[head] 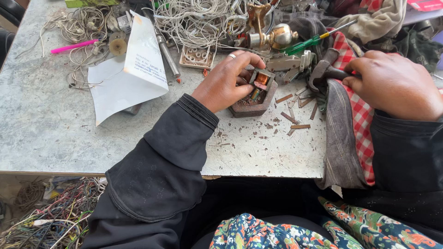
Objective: The person uses a hammer to tap a small cylindrical electrical component held in a wooden block. They repeatedly adjust the component and use a screwdriver to manipulate internal parts. The work is performed on a cluttered workbench with wires and tools.
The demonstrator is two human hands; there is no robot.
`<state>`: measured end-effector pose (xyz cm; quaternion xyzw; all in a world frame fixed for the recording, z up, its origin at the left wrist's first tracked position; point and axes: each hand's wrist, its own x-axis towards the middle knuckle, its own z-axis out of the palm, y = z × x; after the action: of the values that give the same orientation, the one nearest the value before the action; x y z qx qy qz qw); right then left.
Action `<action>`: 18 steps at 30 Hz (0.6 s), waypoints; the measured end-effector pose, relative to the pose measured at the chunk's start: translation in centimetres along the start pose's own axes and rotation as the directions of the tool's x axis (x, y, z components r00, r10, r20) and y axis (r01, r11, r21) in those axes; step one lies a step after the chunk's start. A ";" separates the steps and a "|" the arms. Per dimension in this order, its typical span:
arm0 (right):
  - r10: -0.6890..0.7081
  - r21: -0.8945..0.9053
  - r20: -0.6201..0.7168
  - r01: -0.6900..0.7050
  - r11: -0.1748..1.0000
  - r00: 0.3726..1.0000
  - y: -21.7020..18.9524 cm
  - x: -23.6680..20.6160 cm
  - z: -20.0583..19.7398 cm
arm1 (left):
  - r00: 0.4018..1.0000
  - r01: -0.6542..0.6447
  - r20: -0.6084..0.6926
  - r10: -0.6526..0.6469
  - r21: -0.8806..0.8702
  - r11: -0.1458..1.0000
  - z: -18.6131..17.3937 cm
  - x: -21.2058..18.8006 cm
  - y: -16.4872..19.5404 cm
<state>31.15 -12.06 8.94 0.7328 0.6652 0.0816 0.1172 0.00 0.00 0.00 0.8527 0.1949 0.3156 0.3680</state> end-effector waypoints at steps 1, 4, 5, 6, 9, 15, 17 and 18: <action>-0.013 -0.007 -0.031 0.013 1.000 0.999 0.1 -0.3 0.6 | 1.000 -0.016 -0.014 0.016 -0.014 1.000 -0.2 0.1 0.5; -0.034 0.009 -0.098 0.035 0.999 0.995 0.6 -0.5 1.8 | 0.999 0.013 -0.040 -0.015 -0.069 0.998 -0.7 0.2 1.9; -0.029 0.041 -0.105 0.033 0.999 0.994 0.9 -0.3 2.0 | 0.996 0.074 -0.035 -0.078 -0.095 0.993 -0.5 0.3 2.4; -0.023 0.073 -0.112 0.031 0.997 0.993 1.1 0.0 2.2 | 0.990 0.136 -0.028 -0.140 -0.121 0.983 -0.5 0.4 2.8; 0.030 0.190 -0.008 -0.028 0.981 1.000 2.4 1.7 2.2 | 0.982 0.165 -0.057 -0.180 -0.205 0.965 -0.4 0.3 3.5; -0.002 0.834 -0.086 0.073 0.547 0.996 5.9 0.9 1.4 | 0.972 -0.004 -0.233 0.025 0.088 0.996 0.0 0.4 3.2; -0.051 0.820 -0.115 0.124 0.560 0.992 5.9 0.3 1.3 | 0.967 0.074 -0.232 -0.101 -0.124 0.989 0.2 0.4 3.0; -0.077 0.812 -0.129 0.149 0.564 0.989 5.6 -0.2 1.2 | 0.961 0.112 -0.221 -0.163 -0.228 0.967 0.2 0.5 2.9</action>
<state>36.82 -12.83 9.41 0.6559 0.6770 -0.2141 -0.2563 0.79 -1.76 2.26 0.7485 0.2617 0.4082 0.4525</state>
